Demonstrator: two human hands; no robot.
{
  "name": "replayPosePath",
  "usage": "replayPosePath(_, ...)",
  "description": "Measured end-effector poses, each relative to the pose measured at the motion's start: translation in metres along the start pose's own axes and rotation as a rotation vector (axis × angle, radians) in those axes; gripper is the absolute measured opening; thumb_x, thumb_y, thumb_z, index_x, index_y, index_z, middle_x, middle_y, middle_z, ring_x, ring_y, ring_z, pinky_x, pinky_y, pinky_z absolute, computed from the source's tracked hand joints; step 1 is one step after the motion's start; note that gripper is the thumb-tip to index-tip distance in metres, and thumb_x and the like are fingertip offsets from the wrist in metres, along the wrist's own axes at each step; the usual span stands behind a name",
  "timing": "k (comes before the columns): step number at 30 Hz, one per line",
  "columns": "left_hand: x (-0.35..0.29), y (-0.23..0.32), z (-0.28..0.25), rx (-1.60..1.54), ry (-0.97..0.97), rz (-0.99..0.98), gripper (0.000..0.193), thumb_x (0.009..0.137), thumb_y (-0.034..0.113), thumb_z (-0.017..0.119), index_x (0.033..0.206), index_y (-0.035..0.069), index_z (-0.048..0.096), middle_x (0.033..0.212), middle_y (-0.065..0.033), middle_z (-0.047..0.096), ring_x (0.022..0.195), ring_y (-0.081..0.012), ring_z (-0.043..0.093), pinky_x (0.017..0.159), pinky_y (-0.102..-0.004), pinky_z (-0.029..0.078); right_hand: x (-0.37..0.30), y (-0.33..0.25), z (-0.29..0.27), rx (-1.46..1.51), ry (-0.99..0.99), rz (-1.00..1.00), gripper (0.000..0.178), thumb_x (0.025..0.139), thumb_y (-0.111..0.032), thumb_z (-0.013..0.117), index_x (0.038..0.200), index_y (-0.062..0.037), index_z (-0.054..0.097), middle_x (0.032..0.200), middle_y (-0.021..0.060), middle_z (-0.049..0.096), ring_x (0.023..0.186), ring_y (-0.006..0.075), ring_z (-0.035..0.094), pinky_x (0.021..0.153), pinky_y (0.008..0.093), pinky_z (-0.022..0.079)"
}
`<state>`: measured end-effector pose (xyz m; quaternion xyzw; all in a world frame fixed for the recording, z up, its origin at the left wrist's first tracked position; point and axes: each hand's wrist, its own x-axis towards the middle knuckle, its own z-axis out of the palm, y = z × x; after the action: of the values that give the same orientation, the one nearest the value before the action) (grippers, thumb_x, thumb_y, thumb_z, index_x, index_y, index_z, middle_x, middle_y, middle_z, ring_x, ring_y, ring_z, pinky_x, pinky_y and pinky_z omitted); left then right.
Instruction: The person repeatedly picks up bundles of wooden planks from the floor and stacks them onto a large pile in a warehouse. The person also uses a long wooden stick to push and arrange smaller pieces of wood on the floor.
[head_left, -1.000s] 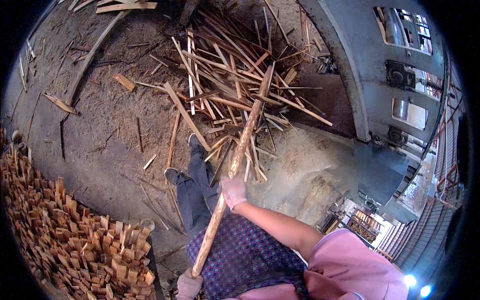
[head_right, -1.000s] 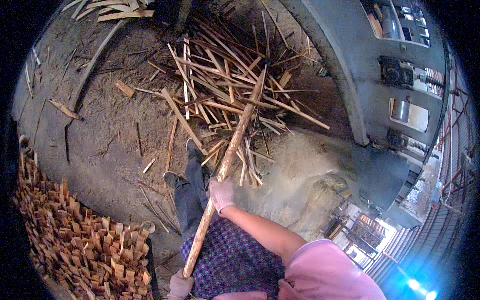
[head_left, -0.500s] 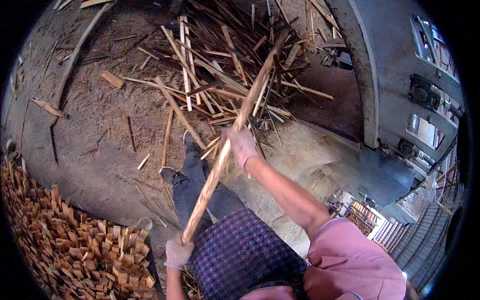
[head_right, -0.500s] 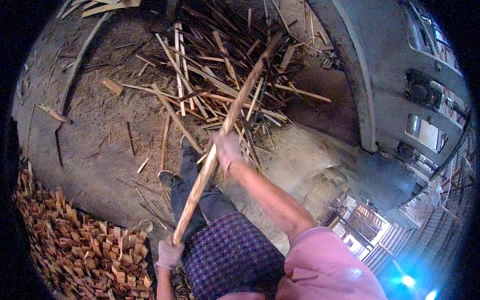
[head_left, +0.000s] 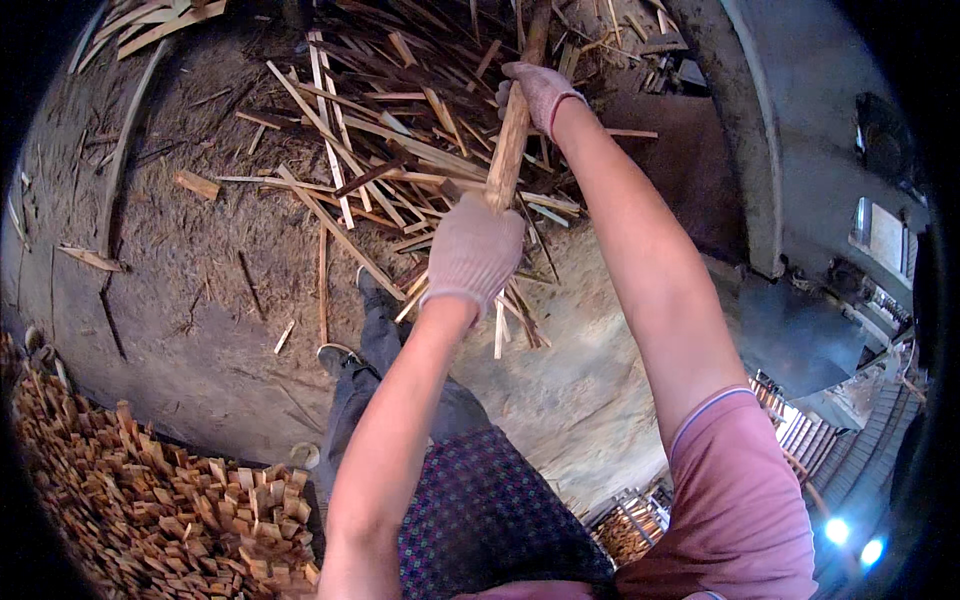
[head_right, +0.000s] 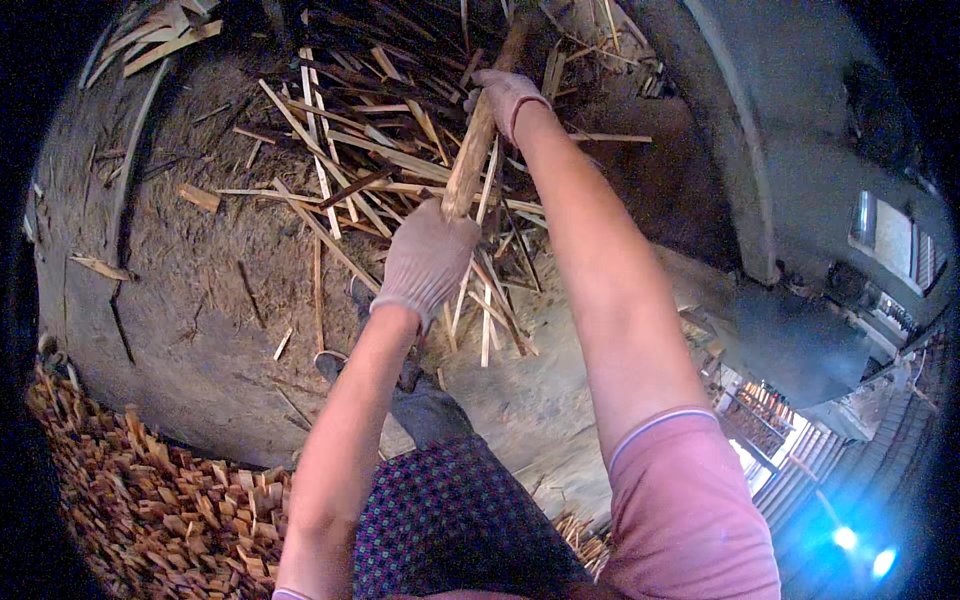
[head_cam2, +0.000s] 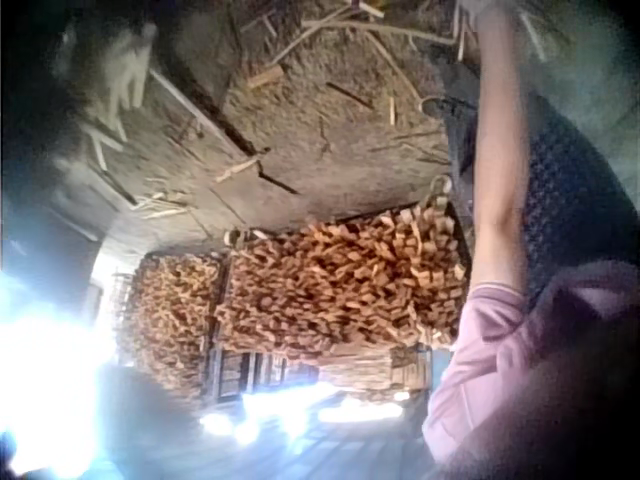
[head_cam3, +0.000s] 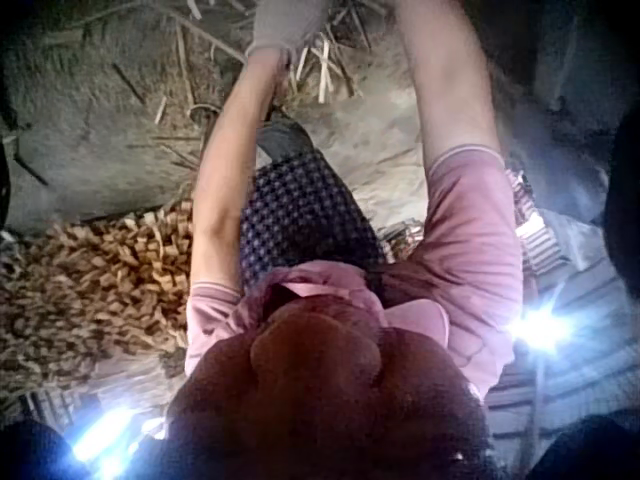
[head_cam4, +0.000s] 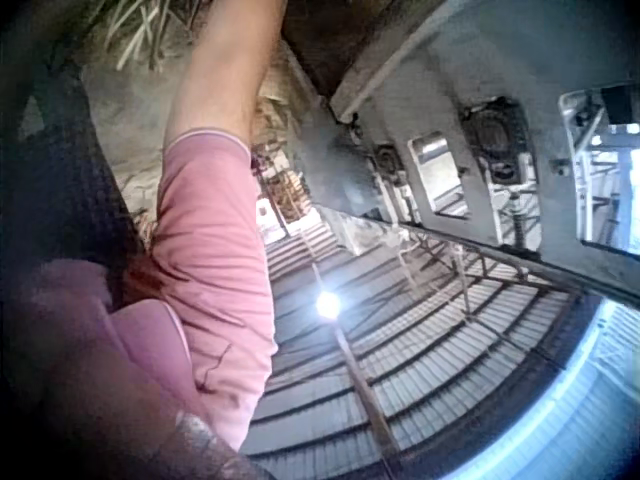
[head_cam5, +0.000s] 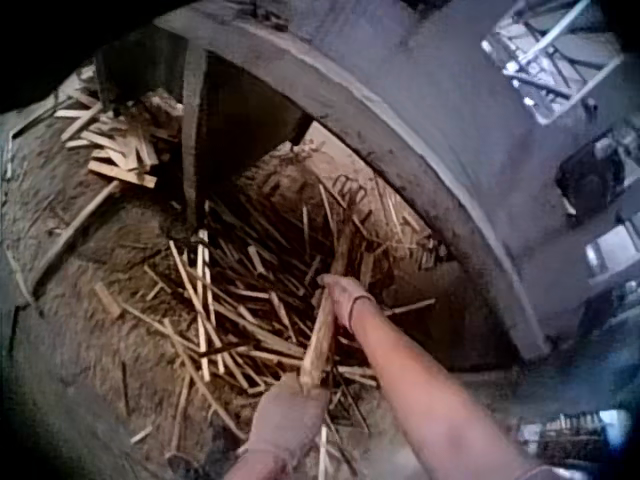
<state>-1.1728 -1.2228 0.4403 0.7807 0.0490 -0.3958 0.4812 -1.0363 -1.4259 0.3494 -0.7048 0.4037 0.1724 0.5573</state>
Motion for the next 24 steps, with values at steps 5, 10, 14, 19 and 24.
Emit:
replayPosePath(5,-0.105,-0.025,0.017,-0.100,-0.075,-0.229,0.039,0.091,0.029,0.061,0.109,-0.006,0.060,0.093,-0.0311,0.068,0.094,-0.0488,0.067,0.083,-0.0525,0.052,-0.002,0.061,-0.005,-0.260,0.231,0.080,0.031,0.095,-0.029,0.071,0.102,0.0012,0.069,0.083,0.0134,0.072,0.070,0.0244,0.068,0.069,0.0387,0.055)
replayPosePath(10,-0.237,-0.063,0.008,-0.015,-0.153,-0.378,0.035,0.090,0.028,0.067,0.110,0.000,0.059,0.091,-0.0297,0.069,0.090,-0.0463,0.069,0.079,-0.0527,0.052,-0.049,0.111,-0.001,0.125,0.093,0.217,0.040,0.091,-0.037,0.074,0.095,0.0028,0.072,0.083,0.0165,0.072,0.076,0.0259,0.069,0.074,0.0422,0.054)
replayPosePath(14,-0.304,-0.094,0.004,-0.031,-0.154,-0.463,0.036,0.088,0.027,0.070,0.109,0.001,0.060,0.092,-0.0291,0.069,0.087,-0.0464,0.069,0.078,-0.0512,0.053,-0.126,0.121,0.035,-0.090,0.120,0.171,0.033,0.087,-0.024,0.074,0.095,0.0068,0.069,0.073,0.0158,0.069,0.067,0.0261,0.068,0.061,0.0419,0.054)
replayPosePath(19,-0.403,-0.117,-0.031,0.062,-0.195,-0.540,0.040,0.086,0.031,0.072,0.111,0.001,0.062,0.094,-0.0267,0.070,0.092,-0.0453,0.070,0.080,-0.0494,0.054,-0.210,0.182,0.066,-0.365,0.176,0.295,0.037,0.085,-0.026,0.075,0.092,0.0095,0.072,0.088,0.0207,0.073,0.081,0.0264,0.070,0.074,0.0393,0.053)
replayPosePath(24,-0.471,-0.137,-0.082,0.156,-0.248,-0.526,0.045,0.084,0.035,0.073,0.111,0.001,0.064,0.095,-0.0270,0.071,0.095,-0.0460,0.069,0.083,-0.0503,0.054,-0.303,0.169,0.095,-0.200,0.153,0.295,0.038,0.084,-0.028,0.071,0.095,0.0079,0.071,0.084,0.0222,0.072,0.079,0.0311,0.072,0.070,0.0424,0.055)
